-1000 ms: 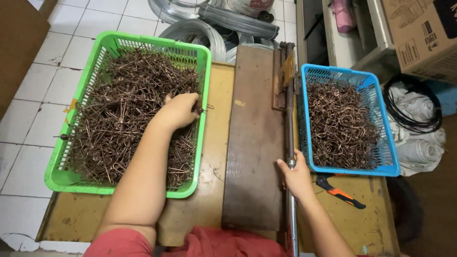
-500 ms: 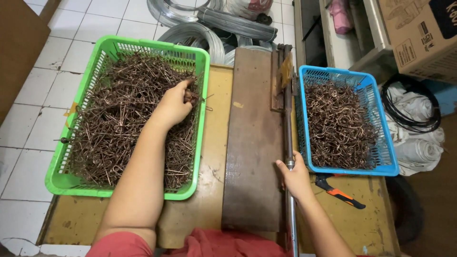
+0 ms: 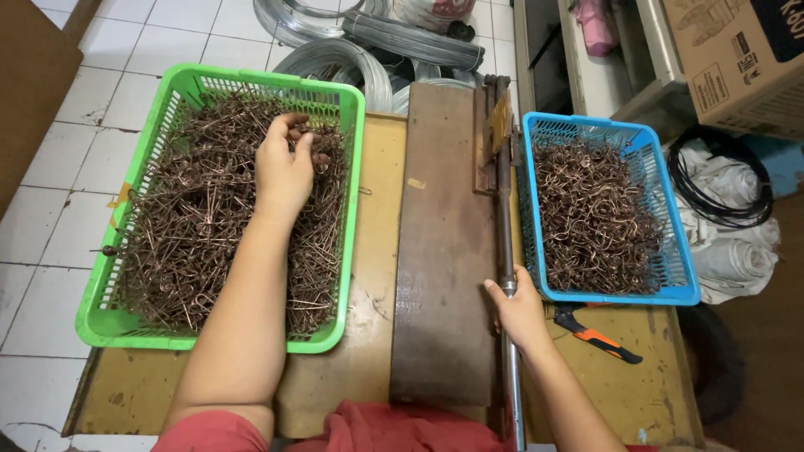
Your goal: Manually bending thin metal rods using a lever-operated jig and sorting them into baskets.
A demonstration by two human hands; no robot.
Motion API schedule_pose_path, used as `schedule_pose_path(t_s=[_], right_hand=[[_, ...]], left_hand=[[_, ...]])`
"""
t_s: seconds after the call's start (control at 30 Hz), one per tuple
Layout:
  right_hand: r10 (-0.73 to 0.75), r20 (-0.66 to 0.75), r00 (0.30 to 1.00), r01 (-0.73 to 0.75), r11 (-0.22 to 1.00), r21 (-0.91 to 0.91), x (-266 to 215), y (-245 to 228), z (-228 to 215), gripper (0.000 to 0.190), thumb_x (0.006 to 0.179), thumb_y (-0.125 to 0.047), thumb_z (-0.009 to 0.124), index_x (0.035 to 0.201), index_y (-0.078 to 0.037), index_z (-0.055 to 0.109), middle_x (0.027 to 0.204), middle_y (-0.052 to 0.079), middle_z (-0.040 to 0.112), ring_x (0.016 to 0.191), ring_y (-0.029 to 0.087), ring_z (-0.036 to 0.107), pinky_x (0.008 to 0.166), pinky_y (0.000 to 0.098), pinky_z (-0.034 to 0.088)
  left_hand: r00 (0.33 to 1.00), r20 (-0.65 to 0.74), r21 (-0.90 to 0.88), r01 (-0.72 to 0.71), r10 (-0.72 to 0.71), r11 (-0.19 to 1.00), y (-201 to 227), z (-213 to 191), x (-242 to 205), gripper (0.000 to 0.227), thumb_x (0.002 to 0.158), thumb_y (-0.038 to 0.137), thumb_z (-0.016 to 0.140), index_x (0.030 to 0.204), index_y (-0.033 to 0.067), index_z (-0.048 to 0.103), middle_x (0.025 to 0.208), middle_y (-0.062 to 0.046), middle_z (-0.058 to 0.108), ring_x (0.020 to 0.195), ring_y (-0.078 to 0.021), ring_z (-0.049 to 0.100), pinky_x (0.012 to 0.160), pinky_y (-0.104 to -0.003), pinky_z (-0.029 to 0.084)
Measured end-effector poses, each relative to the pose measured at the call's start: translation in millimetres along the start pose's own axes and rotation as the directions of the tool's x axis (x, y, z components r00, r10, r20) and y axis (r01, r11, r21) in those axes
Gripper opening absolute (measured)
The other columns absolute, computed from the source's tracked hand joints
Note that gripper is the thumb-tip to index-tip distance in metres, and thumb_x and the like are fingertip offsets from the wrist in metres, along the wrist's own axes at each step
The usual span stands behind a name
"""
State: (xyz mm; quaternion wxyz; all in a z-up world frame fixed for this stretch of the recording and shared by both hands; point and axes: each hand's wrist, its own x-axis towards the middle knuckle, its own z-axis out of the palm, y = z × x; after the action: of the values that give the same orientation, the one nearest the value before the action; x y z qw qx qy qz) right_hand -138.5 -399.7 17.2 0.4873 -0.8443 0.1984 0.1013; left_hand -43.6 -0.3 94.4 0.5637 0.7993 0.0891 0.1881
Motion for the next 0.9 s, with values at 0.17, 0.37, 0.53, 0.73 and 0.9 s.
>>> schedule_pose_path(t_s=[0.17,0.37,0.53,0.73,0.9], right_hand=[[0.001,0.001,1.000,-0.001,1.000,0.010,0.4,5.3,0.1,0.044,0.097,-0.014,0.077,0.138,-0.003,0.063,0.059,0.020,0.063,0.039,0.031,0.064,0.034,0.0403,0.054],[-0.013,0.060,0.998,0.006,0.994,0.112,-3.4,-0.2,-6.2,0.049,0.099,-0.013,0.074,0.145,-0.005,0.057,0.056,0.021,0.062,0.038,0.031,0.062,0.032,0.0407,0.053],[-0.100,0.159,0.982,0.059,0.967,0.246,-3.7,9.8,-12.8,0.076,0.099,-0.005,0.070,0.165,-0.006,0.032,0.069,0.022,0.062,0.046,0.028,0.063,0.039,0.0395,0.058],[-0.149,0.298,0.943,-0.057,0.809,0.585,0.2,30.7,-16.0,0.078,0.104,-0.013,0.063,0.171,-0.021,0.022,0.088,0.017,0.060,0.050,0.024,0.062,0.037,0.0369,0.056],[-0.117,0.444,0.889,-0.281,0.626,0.727,2.5,23.6,-33.3,0.060,0.109,-0.046,0.052,0.165,-0.033,0.038,0.090,0.010,0.054,0.051,0.018,0.054,0.039,0.0288,0.046]], left_hand=[[0.995,0.095,0.055,0.024,-0.030,0.998,-9.1,10.1,3.9,0.029,0.106,0.000,0.065,0.136,0.0008,0.067,0.118,-0.021,0.073,0.102,-0.0359,0.079,0.089,-0.047,0.067],[0.976,0.146,0.019,-0.168,0.164,0.986,-26.3,23.3,5.0,0.037,0.101,0.001,0.077,0.137,0.0051,0.071,0.112,-0.021,0.077,0.102,-0.0363,0.078,0.085,-0.046,0.065],[0.980,0.198,-0.227,0.074,-0.028,0.971,-33.8,27.9,0.8,0.036,0.099,0.005,0.079,0.134,0.0050,0.069,0.125,-0.022,0.071,0.108,-0.0325,0.076,0.096,-0.046,0.065],[0.825,0.383,-0.661,0.559,-0.416,0.501,-64.0,49.9,-4.0,0.039,0.098,0.011,0.080,0.131,-0.0006,0.062,0.130,-0.020,0.064,0.118,-0.0400,0.075,0.104,-0.050,0.064],[0.879,0.292,-0.650,0.472,-0.377,0.596,-73.3,78.4,-13.2,0.041,0.111,0.023,0.069,0.142,-0.0003,0.058,0.147,-0.026,0.058,0.126,-0.0482,0.069,0.106,-0.057,0.057]])
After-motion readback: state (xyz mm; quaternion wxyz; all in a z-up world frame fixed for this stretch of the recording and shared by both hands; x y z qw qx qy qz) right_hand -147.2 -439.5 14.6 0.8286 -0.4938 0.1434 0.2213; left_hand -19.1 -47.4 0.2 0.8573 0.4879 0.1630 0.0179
